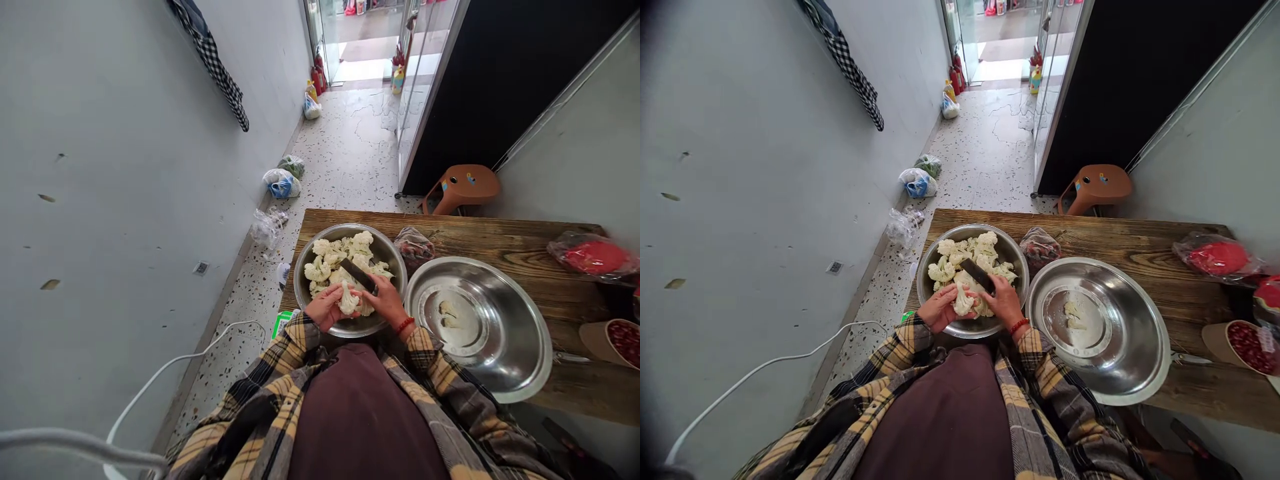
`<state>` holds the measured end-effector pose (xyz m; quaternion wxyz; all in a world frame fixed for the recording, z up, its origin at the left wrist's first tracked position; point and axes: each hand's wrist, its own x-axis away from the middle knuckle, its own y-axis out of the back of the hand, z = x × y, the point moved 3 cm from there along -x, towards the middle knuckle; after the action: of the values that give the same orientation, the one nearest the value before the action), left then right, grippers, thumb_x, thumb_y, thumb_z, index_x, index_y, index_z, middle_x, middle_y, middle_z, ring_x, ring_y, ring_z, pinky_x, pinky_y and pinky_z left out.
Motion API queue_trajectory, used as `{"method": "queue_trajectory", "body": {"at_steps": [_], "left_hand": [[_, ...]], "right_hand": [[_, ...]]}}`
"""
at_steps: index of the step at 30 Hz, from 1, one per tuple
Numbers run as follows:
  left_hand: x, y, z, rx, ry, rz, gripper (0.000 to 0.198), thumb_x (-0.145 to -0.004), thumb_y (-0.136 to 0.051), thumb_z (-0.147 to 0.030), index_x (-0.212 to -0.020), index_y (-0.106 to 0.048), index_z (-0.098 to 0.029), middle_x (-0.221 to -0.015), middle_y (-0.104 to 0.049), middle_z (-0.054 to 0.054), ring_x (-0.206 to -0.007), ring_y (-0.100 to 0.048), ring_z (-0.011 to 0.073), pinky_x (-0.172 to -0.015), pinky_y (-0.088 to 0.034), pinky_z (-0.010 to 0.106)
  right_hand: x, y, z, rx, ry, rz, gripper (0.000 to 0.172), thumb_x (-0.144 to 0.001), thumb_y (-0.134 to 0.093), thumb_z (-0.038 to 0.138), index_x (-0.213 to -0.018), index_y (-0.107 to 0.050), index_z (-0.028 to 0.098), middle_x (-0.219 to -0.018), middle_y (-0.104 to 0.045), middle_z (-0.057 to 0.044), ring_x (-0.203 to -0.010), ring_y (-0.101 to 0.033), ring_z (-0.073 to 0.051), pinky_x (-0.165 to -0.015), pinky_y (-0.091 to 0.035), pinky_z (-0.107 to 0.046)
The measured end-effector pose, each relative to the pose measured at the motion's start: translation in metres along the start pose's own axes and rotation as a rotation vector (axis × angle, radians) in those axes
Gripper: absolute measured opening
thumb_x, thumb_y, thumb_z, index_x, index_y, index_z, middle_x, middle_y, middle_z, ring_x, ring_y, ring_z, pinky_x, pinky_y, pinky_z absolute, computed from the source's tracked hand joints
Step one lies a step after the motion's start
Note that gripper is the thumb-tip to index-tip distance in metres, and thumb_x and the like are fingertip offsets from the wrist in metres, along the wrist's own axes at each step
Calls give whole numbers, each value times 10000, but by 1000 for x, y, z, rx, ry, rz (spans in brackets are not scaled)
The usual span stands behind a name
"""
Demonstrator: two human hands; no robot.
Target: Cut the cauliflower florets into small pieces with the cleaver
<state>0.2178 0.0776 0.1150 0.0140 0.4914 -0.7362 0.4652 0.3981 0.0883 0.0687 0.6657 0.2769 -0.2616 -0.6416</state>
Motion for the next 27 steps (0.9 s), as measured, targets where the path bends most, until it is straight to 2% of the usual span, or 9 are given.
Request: {"method": "queue_trajectory", "body": {"at_steps": [4,6,8,10,13,15,18,22,27], "left_hand": [[-1,1,2,-84,-16,-50,374,-675,-785,-352,-942,-660,-123,-984,-703,120,-831,-667,226,-691,-574,382],[-2,1,3,-152,-23,-93,402,-639,-807,-385,-906,-678,-114,-949,-705,110,-786,-649,193,-655,-572,339],[-4,0,4,-213,-34,-124,433,-611,-814,-432,-874,-690,-112,-899,-702,90,-727,-623,160,-614,-560,298],[-6,1,5,-273,-46,-145,445,-606,-802,-478,-844,-693,-117,-849,-692,66,-662,-590,131,-557,-535,260],[-11,2,8,-393,-70,-161,432,-643,-748,-525,-817,-693,-133,-809,-678,45,-628,-562,122,-492,-494,226],[-14,2,11,-481,-92,-173,411,-665,-717,-521,-823,-699,-141,-799,-678,42,-634,-561,134,-465,-473,217],[-16,-2,13,-588,-115,-181,354,-677,-705,-447,-874,-714,-152,-777,-688,45,-626,-563,151,-444,-448,217],[-14,-13,14,-679,-120,-115,276,-708,-657,-370,-871,-726,-158,-718,-676,33,-565,-526,129,-445,-433,215],[-11,-18,17,-753,-115,-134,240,-720,-595,-348,-773,-713,-147,-626,-612,20,-519,-491,123,-427,-407,229]], "right_hand": [[8,25,1,-129,-141,-128,364,-846,-540,463,-933,-687,142,-820,-687,-66,-723,-616,-194,-690,-505,-325],[15,40,12,-146,-117,-175,355,-878,-506,458,-854,-681,150,-755,-676,-46,-703,-610,-185,-671,-500,-309],[24,54,28,-130,-5,-222,308,-912,-477,395,-912,-675,159,-856,-691,-61,-791,-628,-191,-744,-510,-324],[33,61,44,-106,148,-227,263,-929,-466,315,-1046,-657,177,-1044,-684,-85,-962,-629,-200,-873,-501,-349],[44,60,61,-77,312,-139,319,-931,-453,220,-1217,-594,225,-1213,-640,-73,-1126,-587,-188,-988,-472,-365],[48,55,65,-26,349,-51,389,-916,-444,165,-1277,-559,250,-1264,-619,-56,-1175,-562,-187,-1026,-456,-379],[50,51,65,78,336,68,535,-860,-444,81,-1362,-487,264,-1368,-547,-46,-1242,-510,-200,-1068,-424,-405],[50,47,61,151,325,172,726,-762,-470,15,-1444,-371,245,-1488,-409,-63,-1320,-432,-226,-1084,-409,-420],[53,37,55,208,322,194,690,-746,-476,10,-1413,-410,176,-1420,-488,-117,-1294,-460,-238,-1079,-409,-412]]}}
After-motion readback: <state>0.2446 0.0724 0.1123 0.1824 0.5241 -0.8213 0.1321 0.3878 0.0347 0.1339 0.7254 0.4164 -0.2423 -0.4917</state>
